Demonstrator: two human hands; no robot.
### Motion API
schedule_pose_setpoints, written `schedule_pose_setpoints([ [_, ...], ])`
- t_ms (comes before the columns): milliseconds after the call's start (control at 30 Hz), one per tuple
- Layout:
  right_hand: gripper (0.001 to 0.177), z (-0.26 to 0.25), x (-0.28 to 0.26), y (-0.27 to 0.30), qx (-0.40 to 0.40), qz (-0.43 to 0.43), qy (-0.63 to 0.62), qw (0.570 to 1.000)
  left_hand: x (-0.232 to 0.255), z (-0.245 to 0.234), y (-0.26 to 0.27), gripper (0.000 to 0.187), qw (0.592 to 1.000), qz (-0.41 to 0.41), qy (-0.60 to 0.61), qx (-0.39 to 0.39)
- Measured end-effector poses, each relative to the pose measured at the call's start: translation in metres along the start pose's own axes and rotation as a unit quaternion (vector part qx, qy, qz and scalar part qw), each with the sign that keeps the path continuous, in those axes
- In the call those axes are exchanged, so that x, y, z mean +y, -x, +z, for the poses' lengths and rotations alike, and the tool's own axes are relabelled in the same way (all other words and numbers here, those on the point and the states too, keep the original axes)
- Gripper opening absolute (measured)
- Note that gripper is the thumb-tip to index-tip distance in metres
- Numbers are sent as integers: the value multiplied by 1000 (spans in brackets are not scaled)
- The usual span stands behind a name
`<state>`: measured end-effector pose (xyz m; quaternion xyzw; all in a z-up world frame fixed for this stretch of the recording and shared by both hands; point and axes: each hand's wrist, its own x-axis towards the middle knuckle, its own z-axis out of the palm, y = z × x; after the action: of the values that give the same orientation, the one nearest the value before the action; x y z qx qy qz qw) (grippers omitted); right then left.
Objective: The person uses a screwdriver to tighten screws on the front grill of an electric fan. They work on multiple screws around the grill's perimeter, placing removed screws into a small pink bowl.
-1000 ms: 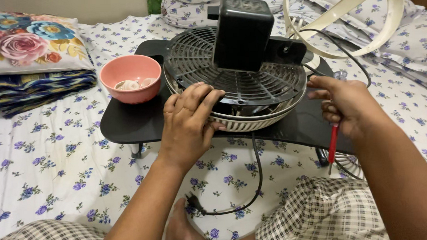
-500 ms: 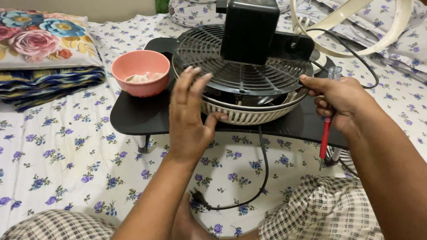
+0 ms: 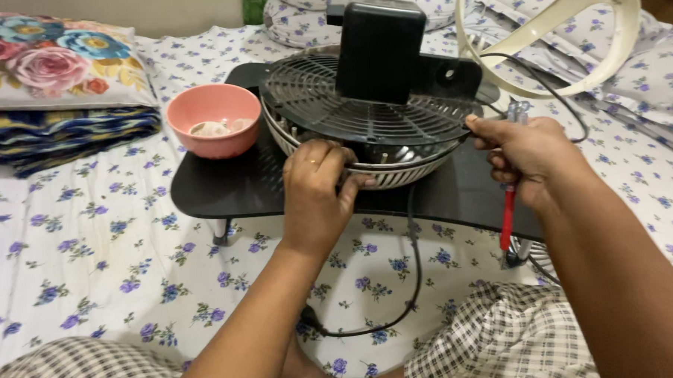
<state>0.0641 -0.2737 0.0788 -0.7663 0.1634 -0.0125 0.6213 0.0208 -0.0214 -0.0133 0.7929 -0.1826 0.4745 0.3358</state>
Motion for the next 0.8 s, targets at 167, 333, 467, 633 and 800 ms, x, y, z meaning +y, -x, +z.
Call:
schedule_pose_setpoints([
  [167,24,0,3,-8,-6,-15,-20,1000,-4,2,7,33,1000,7,-2,0],
  [333,21,4,6,-17,-11,-18,-40,999,-6,-1,9,32,1000,1,-6,-3],
  [467,23,1,7,-24,-21,-1,-20,1000,-6,-1,9,31,1000,-2,-3,1],
  [633,28,5,4,-42,-23,12,-62,998,-4,-2,9,27,1000,-23,5,-15],
  [800,23,20,12,-52,21,-51,-82,995,-2,-4,8,27,1000,-20,12,-9],
])
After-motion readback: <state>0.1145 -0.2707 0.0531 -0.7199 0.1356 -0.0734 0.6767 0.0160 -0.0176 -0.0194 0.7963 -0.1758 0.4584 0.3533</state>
